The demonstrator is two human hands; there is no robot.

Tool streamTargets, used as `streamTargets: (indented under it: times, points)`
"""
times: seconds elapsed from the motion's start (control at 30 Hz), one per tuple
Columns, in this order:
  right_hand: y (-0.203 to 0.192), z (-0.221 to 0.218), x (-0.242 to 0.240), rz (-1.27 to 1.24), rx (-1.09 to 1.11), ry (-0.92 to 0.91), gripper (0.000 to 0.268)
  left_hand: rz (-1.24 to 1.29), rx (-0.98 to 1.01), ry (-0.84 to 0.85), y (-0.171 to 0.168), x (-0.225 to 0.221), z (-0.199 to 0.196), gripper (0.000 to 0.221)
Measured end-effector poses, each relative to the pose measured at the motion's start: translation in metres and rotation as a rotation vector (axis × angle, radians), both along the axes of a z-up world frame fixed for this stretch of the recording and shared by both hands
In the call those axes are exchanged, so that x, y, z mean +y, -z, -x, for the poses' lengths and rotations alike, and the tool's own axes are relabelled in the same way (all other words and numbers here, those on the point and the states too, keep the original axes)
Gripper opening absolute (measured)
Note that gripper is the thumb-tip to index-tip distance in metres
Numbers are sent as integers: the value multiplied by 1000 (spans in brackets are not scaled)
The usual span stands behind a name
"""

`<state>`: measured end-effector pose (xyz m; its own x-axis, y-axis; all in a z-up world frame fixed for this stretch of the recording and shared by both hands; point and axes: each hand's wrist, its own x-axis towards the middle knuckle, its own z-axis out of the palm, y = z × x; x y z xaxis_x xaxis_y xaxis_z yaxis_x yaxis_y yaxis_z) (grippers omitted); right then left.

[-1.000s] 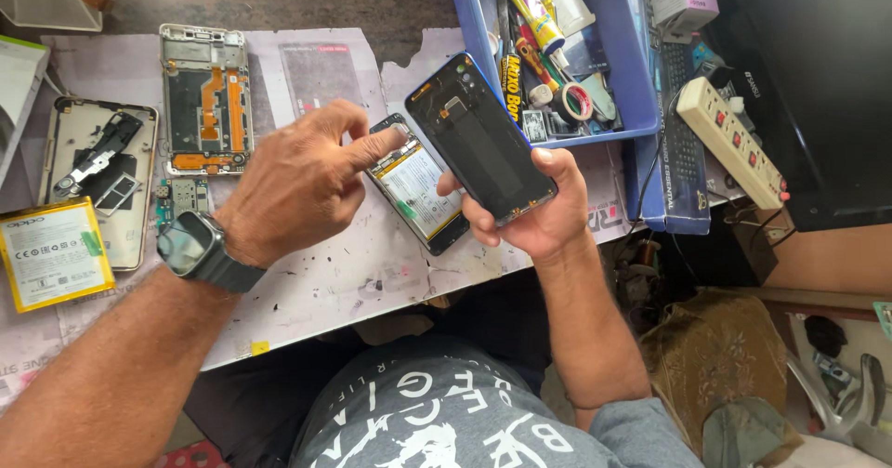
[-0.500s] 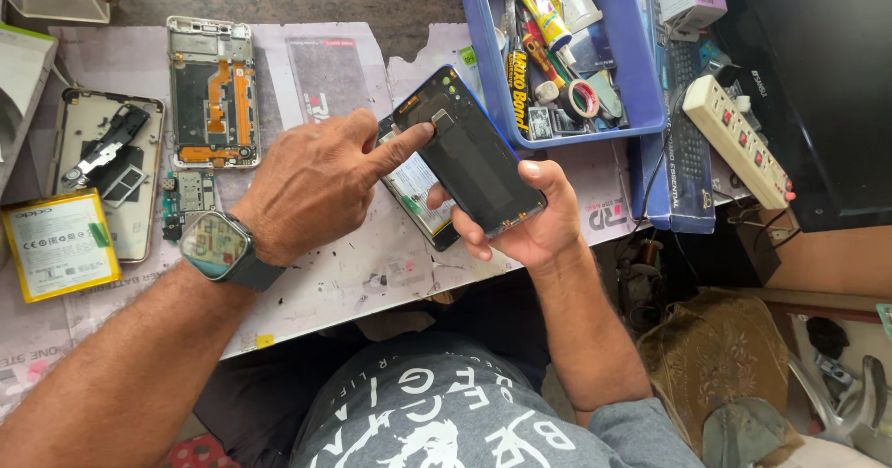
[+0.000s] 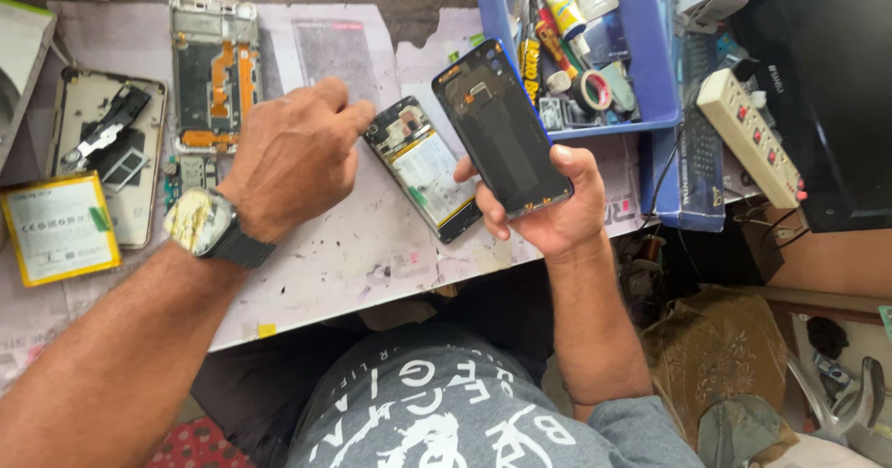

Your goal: The person searches a drawer and retrieves a small adhesive packet, then opens it and applies the adhesive to a SIM tray. They insert the SIM tray into a smartphone, then use a prying tool to separate the phone's back cover from the chassis, exposing the internal battery and components.

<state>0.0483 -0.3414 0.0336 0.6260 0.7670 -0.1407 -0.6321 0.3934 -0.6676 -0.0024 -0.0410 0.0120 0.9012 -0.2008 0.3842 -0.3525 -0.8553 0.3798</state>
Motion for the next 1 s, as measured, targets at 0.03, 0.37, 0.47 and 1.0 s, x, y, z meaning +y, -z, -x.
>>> streamTargets:
  times: [0.03, 0.37, 0.47, 1.0]
  points:
    - [0, 0, 0, -23, 9, -2, 78, 8, 11, -4, 0, 2, -1, 28]
    - [6, -2, 0, -143, 78, -6, 75, 24, 68, -14, -6, 1, -3, 32]
    - [9, -1, -3, -154, 79, -12, 75, 26, 53, -11, -3, 1, -2, 33]
    - [8, 0, -2, -136, 72, -2, 75, -35, 75, -10, -2, 1, -3, 32]
